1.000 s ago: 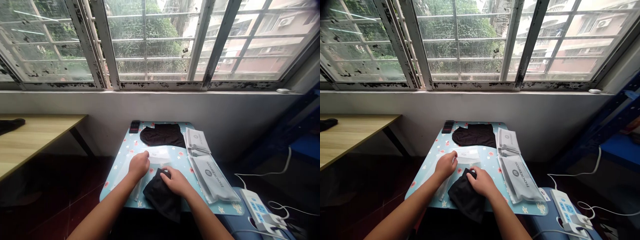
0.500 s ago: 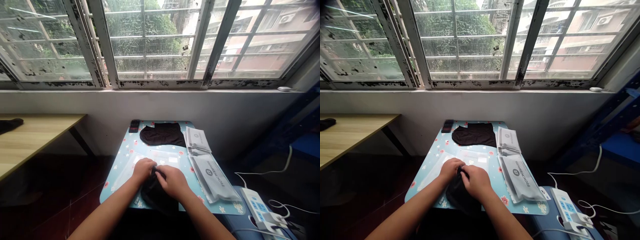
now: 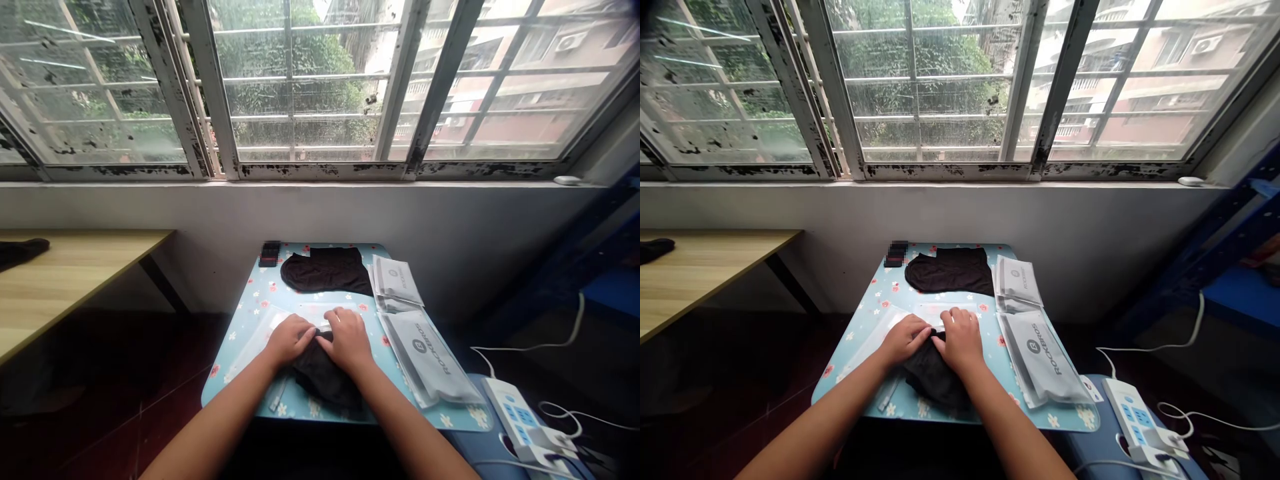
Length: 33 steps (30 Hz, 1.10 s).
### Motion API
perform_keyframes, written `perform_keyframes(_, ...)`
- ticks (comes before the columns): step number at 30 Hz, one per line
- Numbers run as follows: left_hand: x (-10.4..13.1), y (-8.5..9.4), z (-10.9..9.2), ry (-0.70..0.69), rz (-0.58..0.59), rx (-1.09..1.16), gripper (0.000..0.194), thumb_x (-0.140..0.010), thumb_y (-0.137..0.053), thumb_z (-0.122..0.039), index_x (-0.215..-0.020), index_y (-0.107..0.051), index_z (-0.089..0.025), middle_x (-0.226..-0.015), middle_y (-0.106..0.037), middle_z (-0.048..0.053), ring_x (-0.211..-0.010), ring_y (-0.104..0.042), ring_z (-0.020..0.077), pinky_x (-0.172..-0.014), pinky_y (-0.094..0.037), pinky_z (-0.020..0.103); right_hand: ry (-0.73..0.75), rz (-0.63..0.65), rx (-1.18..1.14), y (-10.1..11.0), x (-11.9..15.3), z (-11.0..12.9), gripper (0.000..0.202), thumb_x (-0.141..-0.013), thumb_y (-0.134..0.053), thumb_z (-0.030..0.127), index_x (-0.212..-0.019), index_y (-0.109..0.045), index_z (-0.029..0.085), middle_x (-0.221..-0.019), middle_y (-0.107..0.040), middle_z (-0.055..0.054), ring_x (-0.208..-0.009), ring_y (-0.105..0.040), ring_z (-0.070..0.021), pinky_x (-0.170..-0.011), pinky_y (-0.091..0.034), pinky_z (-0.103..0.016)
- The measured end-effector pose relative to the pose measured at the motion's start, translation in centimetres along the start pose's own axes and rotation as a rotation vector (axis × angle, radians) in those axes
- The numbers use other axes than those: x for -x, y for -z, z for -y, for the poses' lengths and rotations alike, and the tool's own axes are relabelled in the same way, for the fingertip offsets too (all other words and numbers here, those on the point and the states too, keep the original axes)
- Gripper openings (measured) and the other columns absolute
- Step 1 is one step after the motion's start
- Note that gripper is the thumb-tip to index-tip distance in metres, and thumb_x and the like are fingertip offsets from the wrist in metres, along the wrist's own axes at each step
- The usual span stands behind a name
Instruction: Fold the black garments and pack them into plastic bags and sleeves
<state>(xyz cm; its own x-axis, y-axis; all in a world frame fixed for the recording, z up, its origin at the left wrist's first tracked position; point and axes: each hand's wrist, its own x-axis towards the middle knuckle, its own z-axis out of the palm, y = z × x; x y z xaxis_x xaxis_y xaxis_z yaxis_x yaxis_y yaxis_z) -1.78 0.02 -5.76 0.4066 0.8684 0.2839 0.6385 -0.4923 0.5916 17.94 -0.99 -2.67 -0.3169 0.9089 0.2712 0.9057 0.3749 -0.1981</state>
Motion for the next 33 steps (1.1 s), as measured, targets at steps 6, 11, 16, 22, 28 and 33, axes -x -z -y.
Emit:
perform_keyframes(6,-0.2,-0.4,0.4,0.037,-0.021,0.037,0.018,-0.085,-0.068,-0.025,-0.1,-0.077,-0.022,-0.097,-0.075,0.005,-0.096,-0.064,0.0237,-0.09,-0.048,0.035,0.029,0.09,-0.049,-0.2,-0.1,-1.2,0.01,-0.089,-0.062,0.027,-0.095,-0.068,0.022,-0.099,-0.066,-0.006,-0.098,-0.056,-0.0237,-0.089,-0.036,-0.035)
perform_keyframes(11,-0.3,-0.4,0.4,0.057,0.003,0.04,0.031,-0.072,-0.064,-0.007,-0.096,-0.076,-0.022,-0.088,-0.07,0.003,-0.087,-0.063,0.0206,-0.082,-0.048,0.031,-0.018,0.081,-0.067,1.0,0.4,-3.8,0.036,-0.08,-0.062,0.014,-0.115,-0.068,0.022,-0.12,-0.064,-0.009,-0.119,-0.052,-0.0298,-0.108,-0.029,-0.045)
perform_keyframes(16,-0.2,-0.7,-0.1,0.034,-0.003,-0.096,0.028,-0.073,-0.061,-0.008,-0.091,-0.077,-0.024,-0.089,-0.065,0.005,-0.089,-0.061,0.0225,-0.08,-0.047,0.032,-0.041,0.025,-0.131,2.9,3.6,-2.1,0.031,-0.087,-0.053,0.016,-0.112,-0.069,0.022,-0.112,-0.066,-0.01,-0.108,-0.057,-0.0283,-0.099,-0.041,-0.043)
perform_keyframes(22,-0.1,0.8,-2.0,-0.078,0.085,-0.137,0.021,-0.075,-0.065,-0.013,-0.087,-0.078,-0.024,-0.085,-0.067,0.005,-0.09,-0.06,0.0239,-0.083,-0.046,0.034,0.02,0.165,-0.274,1.0,10.0,3.6,0.069,-0.082,-0.058,0.021,-0.15,-0.049,0.014,-0.154,-0.049,-0.017,-0.139,-0.046,-0.0351,-0.117,-0.037,-0.05)
perform_keyframes(28,-1.7,2.3,-2.8,-0.049,0.168,-0.066,0.03,-0.097,-0.053,-0.03,-0.084,-0.079,-0.021,-0.087,-0.072,0.006,-0.091,-0.065,0.0225,-0.086,-0.049,0.033,0.043,0.303,-0.232,-1.0,10.8,2.6,0.073,-0.084,-0.058,0.013,-0.154,-0.047,0.029,-0.168,-0.026,-0.009,-0.156,-0.017,-0.0369,-0.126,-0.016,-0.061)
perform_keyframes(33,-4.1,0.5,-0.7,-0.155,0.31,-0.126,0.043,-0.103,-0.049,-0.035,-0.144,-0.059,-0.027,-0.154,-0.052,0.009,-0.143,-0.046,0.0292,-0.12,-0.032,0.047,0.053,0.359,-0.249,-0.6,10.0,1.4,0.077,-0.082,-0.058,0.01,-0.153,-0.046,0.036,-0.17,-0.02,-0.01,-0.157,-0.013,-0.0357,-0.124,-0.019,-0.06)
